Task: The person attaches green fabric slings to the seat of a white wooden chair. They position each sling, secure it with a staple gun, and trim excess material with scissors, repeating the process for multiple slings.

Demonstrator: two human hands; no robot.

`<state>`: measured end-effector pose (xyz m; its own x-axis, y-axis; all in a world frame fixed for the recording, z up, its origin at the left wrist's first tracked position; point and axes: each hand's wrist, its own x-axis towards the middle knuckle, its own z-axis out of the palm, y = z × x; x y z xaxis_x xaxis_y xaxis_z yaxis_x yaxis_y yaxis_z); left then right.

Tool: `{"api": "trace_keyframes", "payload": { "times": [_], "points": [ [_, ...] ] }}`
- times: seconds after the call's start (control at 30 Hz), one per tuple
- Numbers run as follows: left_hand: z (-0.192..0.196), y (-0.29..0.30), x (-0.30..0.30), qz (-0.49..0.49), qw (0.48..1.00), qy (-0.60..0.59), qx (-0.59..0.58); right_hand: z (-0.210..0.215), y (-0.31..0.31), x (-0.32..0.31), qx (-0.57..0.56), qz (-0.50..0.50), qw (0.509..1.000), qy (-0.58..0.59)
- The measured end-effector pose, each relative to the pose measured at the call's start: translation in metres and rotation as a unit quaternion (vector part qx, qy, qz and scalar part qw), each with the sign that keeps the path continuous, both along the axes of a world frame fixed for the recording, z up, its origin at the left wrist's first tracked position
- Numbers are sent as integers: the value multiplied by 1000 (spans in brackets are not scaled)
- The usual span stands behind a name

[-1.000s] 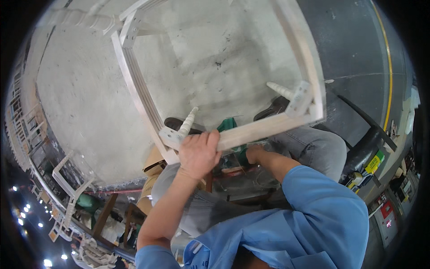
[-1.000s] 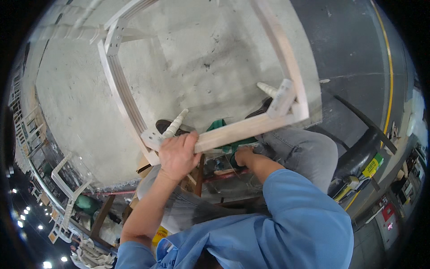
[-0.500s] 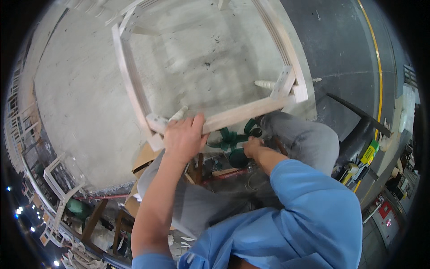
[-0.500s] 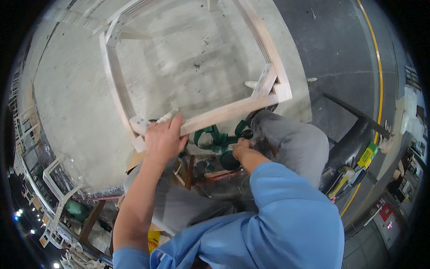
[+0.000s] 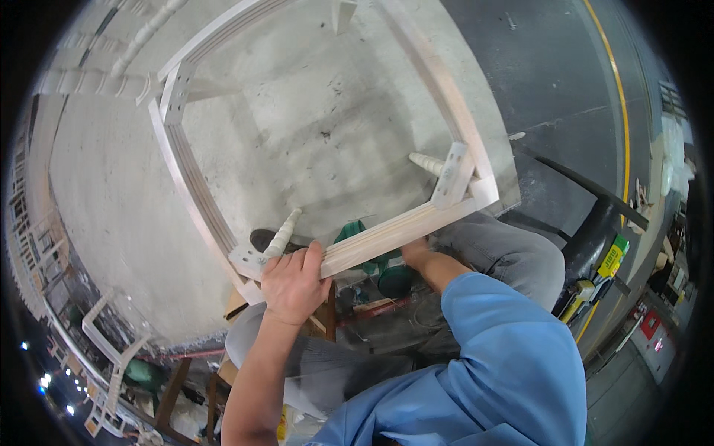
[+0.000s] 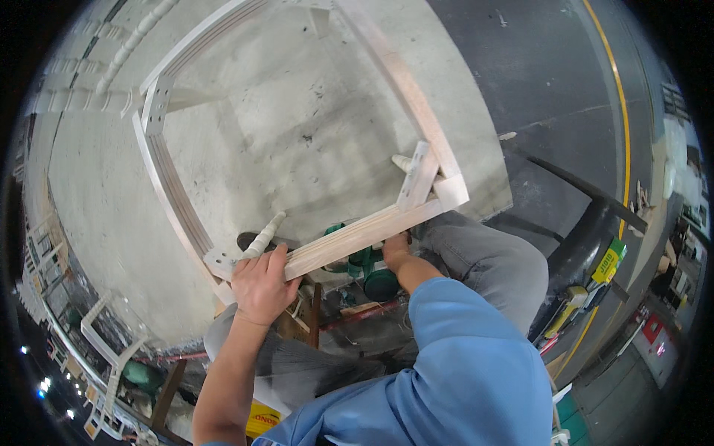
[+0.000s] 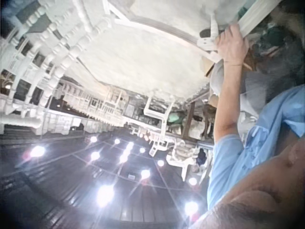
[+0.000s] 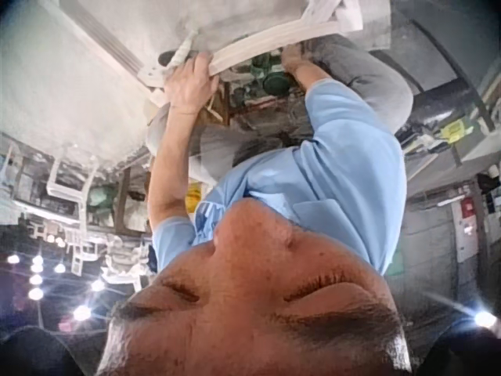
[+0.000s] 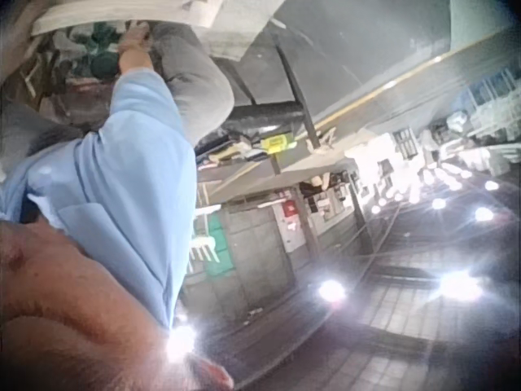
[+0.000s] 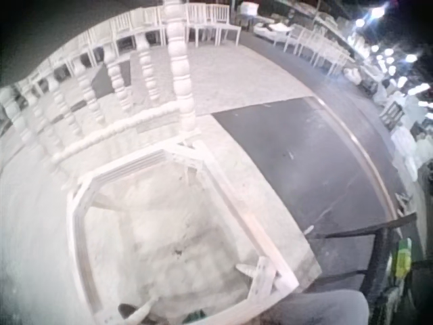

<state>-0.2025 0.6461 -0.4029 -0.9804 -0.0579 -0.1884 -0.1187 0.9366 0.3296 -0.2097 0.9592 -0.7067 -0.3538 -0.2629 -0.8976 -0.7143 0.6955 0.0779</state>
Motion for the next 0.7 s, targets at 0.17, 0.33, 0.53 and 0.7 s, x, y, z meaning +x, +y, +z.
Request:
{"api": "trace_keyframes", "payload": {
  "times": [0.17,0.33,0.53,0.7],
  "points": [
    [-1,3,1,5,1000,21,-13,-6,-5,-9,40,101,994,-19],
    [-3,3,5,8,1000,4,-11,13,-7,-9,55,-8,991,-123],
    [3,3,7,-1,999,-30,-32,89,-65,-5,-4,55,958,-282],
    [14,6,11,11,999,-25,-35,215,-130,-14,-131,53,943,-302]
  ]
}}
